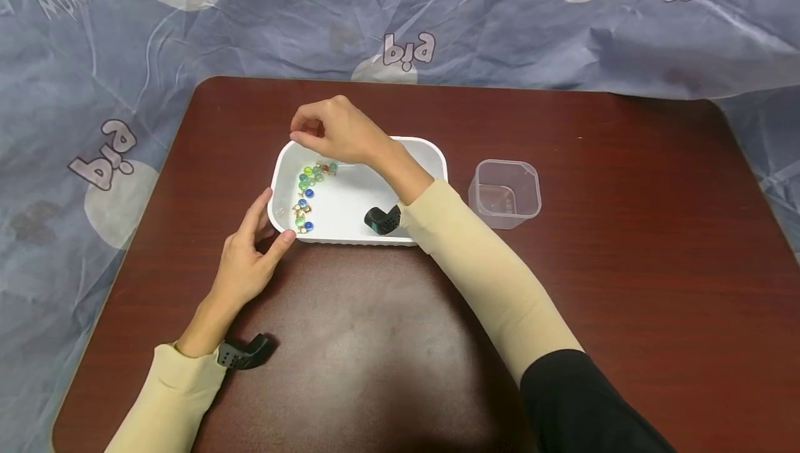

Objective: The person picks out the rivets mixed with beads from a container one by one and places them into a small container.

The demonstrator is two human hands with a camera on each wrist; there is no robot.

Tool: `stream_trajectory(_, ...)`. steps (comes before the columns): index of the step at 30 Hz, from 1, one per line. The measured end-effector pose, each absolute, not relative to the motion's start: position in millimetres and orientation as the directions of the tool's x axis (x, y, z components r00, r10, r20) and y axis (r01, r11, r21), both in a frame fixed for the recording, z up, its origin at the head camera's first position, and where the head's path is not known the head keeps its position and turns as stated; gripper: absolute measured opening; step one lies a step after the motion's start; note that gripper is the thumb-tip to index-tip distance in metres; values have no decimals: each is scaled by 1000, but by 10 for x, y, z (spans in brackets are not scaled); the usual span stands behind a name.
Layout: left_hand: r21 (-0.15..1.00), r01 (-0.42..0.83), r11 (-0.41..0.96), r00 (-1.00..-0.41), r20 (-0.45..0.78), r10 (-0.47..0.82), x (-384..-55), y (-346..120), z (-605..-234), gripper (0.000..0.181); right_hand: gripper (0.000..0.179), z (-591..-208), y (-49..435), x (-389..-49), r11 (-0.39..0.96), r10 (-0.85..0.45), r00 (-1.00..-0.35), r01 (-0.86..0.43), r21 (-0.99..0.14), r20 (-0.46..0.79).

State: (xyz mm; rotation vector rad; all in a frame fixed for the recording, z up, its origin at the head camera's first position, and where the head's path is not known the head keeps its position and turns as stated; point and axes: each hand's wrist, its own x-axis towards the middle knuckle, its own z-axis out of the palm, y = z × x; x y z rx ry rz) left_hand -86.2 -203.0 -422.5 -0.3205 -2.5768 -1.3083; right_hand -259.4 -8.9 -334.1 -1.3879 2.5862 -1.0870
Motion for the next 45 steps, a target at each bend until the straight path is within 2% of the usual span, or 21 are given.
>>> stream_trajectory(6,761,298,576,-948,306,87,-863,-2031,-4215,70,13,-3383,-169,-2557,354,-810,-541,-758,-548,225)
stream_trajectory(10,764,304,569,-946,311,88,-867,-2032,-4223,70,8,-3424,-217,-2548,330,-850,-504,-737,-589,154)
stream_trajectory(18,762,307,570,-945,313,91,-872,-2049,-4249,72,5,-3550,-269,-2551,339,-874,-485,-599,-726,-8)
stream_trajectory(23,763,306,569,-946,310,93,-870,-2054,-4247,71,6,-3632,-298,-2549,341,-902,-406,-467,-816,-145)
stream_trajectory(27,764,307,567,-946,311,93,-872,-2061,-4246,71,8,-3690,-301,-2556,378,-905,-358,-435,-817,-228)
stream_trajectory(36,764,290,577,-952,291,94,-865,-2061,-4234,71,8,-3770,-314,-2562,407,-901,-339,-454,-793,-269)
stream_trajectory(45,761,302,574,-948,304,97,-872,-2065,-4229,70,9,-3789,-344,-2543,434,-891,-370,-519,-737,-264)
